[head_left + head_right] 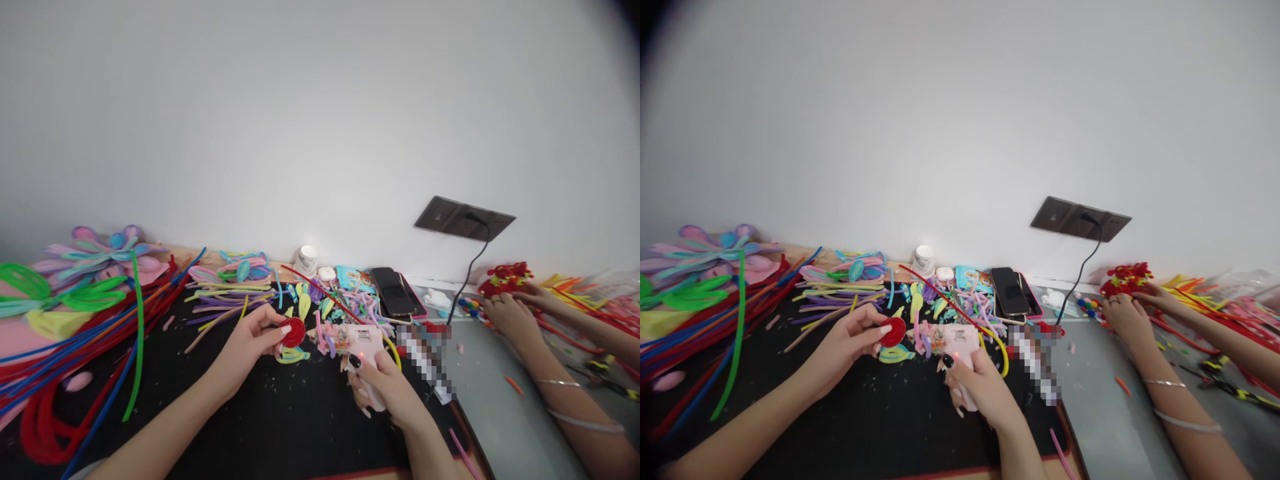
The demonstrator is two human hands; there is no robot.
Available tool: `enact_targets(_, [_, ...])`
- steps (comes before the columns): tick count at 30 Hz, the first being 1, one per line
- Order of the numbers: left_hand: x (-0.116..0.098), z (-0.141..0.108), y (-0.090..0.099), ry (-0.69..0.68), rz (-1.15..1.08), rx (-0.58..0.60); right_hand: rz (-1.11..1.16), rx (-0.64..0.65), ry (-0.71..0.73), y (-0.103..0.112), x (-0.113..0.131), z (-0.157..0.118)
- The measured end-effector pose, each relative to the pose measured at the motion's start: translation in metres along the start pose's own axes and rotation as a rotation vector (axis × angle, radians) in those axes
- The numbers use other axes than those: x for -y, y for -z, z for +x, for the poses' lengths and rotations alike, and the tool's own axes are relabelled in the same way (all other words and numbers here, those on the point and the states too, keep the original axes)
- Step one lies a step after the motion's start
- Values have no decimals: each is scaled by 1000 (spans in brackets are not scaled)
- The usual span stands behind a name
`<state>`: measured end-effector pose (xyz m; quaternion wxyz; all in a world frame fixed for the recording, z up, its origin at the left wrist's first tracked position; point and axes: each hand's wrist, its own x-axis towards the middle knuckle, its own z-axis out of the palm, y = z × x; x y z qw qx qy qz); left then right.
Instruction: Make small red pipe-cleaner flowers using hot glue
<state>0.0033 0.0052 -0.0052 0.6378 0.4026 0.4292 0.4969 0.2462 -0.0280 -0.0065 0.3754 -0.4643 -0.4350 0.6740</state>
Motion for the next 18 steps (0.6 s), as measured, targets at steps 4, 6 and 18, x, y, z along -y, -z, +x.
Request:
enact_targets(4, [-1,-1,-1,9,-1,6,12,-26,13,0,-2,2])
enact_targets(6, [-1,-2,-1,11,5,12,31,-42,24,1,-4,2])
enact_targets(18, [1,0,-2,36,60,114,23,-12,43,-3,1,1])
